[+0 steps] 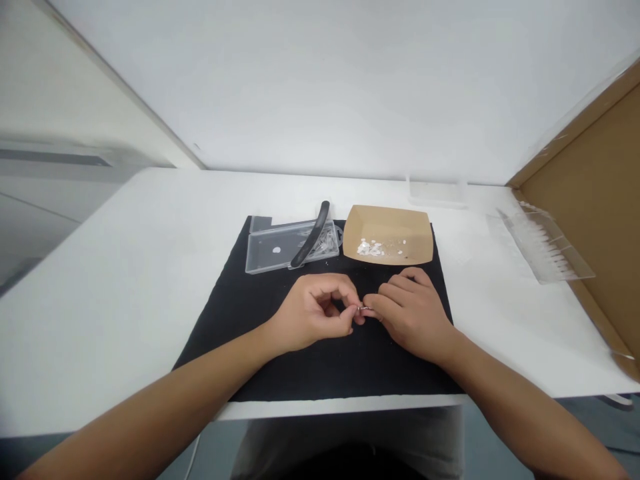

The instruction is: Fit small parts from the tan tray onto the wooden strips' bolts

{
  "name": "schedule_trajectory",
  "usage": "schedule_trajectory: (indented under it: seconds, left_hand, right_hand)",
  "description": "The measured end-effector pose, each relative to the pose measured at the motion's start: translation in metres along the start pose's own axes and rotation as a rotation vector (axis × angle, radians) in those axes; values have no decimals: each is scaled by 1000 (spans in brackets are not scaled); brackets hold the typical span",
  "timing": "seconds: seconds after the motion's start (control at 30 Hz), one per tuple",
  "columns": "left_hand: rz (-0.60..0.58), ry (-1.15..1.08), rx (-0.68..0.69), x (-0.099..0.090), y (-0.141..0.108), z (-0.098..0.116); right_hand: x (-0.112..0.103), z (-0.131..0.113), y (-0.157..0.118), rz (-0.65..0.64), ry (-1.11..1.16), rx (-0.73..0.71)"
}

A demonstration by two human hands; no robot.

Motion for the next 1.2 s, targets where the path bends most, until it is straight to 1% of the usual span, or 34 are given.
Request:
schedule_trajectory:
  seconds: [0.13,0.37,0.7,0.97,1.2]
  left_hand:
    - [24,-25,-21,0,0,-4]
    - [44,-44,-3,2,0,-2]
    - [60,-44,-16,2,-1,-3]
    - [44,-80,-29,3,-1,-4]
    - [0,-167,-99,6,-2,-7]
  right_hand:
    - [1,0,0,-6,23,0]
    - [2,0,0,0,41,1]
    - [1,-1,0,9,48,5]
    - [2,0,-1,7,77,-4]
    - [1,5,-3,12,157,21]
Point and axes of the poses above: each hand's wrist, its own y-axis towards the middle knuckle, its own x-axis out of the palm, z = x × y, the point moved 7 cm from there along y, towards the middle knuckle, and after that the axes turned 4 degrees about -z, right-handed, at the moved point
